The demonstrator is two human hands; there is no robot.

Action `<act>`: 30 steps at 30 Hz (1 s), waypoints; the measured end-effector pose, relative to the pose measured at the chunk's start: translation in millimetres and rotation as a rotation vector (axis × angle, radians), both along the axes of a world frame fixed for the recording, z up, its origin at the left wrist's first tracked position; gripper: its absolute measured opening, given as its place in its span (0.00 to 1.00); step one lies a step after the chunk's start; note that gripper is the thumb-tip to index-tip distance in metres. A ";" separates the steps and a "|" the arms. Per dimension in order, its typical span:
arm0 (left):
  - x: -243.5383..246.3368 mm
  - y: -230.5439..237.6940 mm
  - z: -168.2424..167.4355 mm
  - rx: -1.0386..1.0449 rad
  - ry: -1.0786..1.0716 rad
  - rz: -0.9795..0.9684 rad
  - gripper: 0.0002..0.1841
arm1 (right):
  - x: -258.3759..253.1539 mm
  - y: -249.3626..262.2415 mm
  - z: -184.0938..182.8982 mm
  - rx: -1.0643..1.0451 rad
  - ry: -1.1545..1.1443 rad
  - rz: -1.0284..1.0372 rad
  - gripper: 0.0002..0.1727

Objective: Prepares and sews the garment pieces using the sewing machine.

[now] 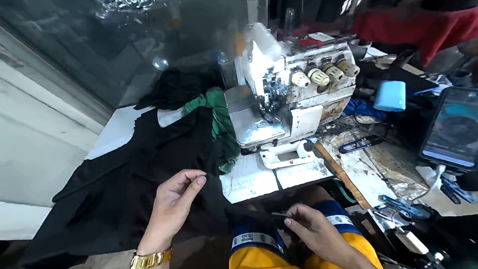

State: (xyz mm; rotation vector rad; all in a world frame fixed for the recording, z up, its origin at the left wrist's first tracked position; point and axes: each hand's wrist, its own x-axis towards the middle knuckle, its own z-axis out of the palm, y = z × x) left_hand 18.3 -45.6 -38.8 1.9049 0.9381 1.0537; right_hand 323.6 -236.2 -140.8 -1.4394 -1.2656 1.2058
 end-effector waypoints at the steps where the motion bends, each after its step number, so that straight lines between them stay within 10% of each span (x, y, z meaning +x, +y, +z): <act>1: 0.9 -1.1 0.0 0.004 0.010 0.005 0.10 | 2.0 -0.9 3.1 -0.016 -0.006 0.011 0.12; 13: 55.7 -34.6 116.7 0.387 0.385 -0.368 0.09 | 32.7 -1.5 91.1 0.171 0.156 -0.155 0.11; 20: 156.5 -58.7 6.1 0.180 0.135 -0.475 0.07 | 28.8 7.6 87.5 0.184 0.203 -0.230 0.10; 30: 153.8 -79.6 9.5 0.196 0.178 -0.297 0.07 | 29.0 3.0 95.0 0.129 0.232 -0.287 0.08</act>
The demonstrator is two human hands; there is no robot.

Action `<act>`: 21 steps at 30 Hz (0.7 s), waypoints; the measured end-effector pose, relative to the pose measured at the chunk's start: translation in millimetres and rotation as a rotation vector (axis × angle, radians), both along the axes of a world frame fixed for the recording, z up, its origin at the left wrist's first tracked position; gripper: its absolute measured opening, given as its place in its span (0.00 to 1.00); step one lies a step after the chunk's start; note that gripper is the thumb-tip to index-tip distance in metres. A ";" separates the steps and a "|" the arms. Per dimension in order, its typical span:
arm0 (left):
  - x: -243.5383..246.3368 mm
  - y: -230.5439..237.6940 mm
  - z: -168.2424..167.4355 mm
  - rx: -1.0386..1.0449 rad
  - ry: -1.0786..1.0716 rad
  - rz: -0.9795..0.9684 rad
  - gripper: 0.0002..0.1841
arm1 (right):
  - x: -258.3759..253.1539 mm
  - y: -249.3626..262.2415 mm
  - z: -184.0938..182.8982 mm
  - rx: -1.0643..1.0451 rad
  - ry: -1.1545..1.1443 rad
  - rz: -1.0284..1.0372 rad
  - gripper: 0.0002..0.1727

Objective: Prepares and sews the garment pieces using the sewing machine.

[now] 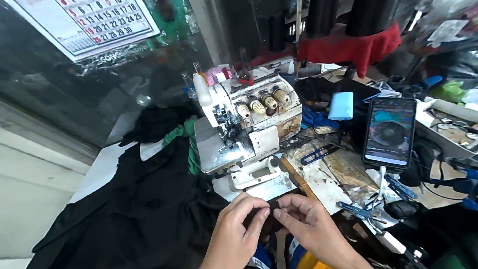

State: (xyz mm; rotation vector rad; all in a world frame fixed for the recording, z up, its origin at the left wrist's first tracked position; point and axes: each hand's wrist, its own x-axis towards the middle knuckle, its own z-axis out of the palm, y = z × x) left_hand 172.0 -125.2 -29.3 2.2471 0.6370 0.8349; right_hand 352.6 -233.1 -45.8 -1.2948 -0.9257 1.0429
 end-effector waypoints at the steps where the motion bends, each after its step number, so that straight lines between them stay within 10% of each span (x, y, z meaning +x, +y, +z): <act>1: 0.1 -1.0 1.2 -0.016 -0.004 0.008 0.07 | 1.5 0.5 -6.3 0.045 0.002 0.014 0.08; 21: -1.7 -3.8 5.4 0.098 0.138 0.129 0.15 | -15.4 -1.2 -17.2 0.063 -0.285 0.071 0.11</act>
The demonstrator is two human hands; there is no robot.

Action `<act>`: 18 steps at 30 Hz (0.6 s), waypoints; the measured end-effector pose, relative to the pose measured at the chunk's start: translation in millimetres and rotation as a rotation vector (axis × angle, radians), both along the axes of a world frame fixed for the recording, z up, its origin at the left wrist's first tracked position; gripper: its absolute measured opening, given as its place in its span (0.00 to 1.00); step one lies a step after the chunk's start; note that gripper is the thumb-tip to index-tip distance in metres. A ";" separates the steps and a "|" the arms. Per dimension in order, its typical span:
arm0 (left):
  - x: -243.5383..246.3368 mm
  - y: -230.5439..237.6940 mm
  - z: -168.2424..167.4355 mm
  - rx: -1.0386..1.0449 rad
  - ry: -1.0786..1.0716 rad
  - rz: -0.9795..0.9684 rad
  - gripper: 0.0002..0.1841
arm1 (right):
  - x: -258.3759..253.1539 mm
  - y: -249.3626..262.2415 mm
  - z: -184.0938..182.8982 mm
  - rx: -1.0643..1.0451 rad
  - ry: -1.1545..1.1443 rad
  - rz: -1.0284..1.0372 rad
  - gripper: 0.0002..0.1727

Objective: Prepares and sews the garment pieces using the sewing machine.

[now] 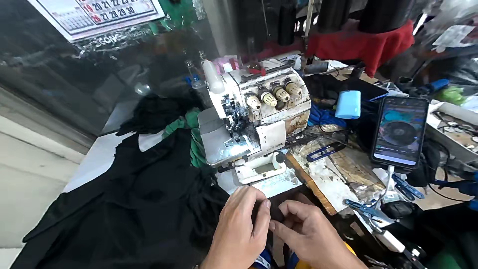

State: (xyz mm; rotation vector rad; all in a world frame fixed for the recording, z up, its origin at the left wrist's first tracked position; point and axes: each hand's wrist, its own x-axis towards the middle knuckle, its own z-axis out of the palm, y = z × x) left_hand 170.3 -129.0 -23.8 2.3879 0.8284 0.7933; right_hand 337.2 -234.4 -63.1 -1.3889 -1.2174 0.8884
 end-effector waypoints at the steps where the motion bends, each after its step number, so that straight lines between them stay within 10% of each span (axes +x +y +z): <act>1: -2.6 -0.2 1.2 -0.043 -0.011 0.002 0.17 | 1.1 -1.7 0.9 -0.005 -0.006 0.010 0.11; 18: -14.3 16.4 2.9 -0.197 -0.148 -0.065 0.11 | 13.6 -4.9 17.4 0.044 0.044 0.082 0.10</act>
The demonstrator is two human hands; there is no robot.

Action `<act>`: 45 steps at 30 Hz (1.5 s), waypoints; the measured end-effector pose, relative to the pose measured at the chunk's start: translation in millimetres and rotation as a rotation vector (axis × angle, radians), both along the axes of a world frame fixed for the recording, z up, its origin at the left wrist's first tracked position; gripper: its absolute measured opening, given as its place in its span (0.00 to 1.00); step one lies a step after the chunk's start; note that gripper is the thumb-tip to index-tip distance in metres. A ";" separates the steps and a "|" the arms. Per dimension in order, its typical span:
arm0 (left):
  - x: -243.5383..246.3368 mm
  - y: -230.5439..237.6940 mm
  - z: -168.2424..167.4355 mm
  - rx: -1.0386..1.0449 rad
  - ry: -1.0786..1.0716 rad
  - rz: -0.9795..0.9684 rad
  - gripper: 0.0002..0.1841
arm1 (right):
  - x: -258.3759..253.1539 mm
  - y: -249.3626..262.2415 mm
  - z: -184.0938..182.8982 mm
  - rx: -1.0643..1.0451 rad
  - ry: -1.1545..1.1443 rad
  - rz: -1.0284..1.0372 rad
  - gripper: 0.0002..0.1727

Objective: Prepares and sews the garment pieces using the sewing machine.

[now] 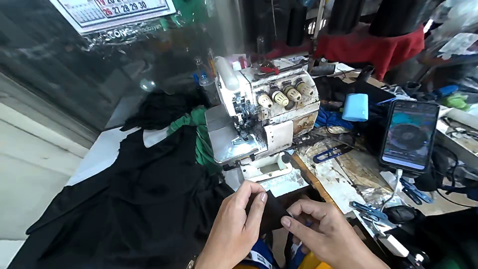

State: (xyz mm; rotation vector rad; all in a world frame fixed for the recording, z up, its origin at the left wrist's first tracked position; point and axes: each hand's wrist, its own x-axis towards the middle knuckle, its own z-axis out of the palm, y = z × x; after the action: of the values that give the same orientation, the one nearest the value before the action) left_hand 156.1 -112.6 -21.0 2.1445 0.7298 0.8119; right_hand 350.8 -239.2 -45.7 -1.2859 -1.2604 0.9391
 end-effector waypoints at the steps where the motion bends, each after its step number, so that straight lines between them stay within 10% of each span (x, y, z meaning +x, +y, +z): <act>1: 0.3 0.1 3.0 0.022 -0.005 0.010 0.11 | 0.4 1.6 0.8 0.007 0.007 -0.012 0.10; 9: -3.3 16.3 1.6 0.172 0.185 0.180 0.13 | -6.6 29.6 7.7 -0.026 0.044 -0.012 0.10; 15: 9.0 60.4 83.8 0.503 0.229 0.348 0.14 | -3.5 94.2 51.8 0.042 0.103 -0.065 0.13; 19: 36.9 106.1 58.9 0.704 0.429 0.449 0.13 | -2.0 130.0 42.4 -0.101 0.237 -0.160 0.14; 45: 8.0 147.9 48.5 0.379 0.209 0.312 0.15 | -25.4 158.5 30.0 -0.033 0.319 -0.351 0.21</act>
State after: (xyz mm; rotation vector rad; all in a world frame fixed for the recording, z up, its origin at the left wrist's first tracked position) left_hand 164.0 35.3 27.6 2.5184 1.1137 0.9567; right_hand 325.4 -80.8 -15.7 -1.2718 -0.7466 0.8706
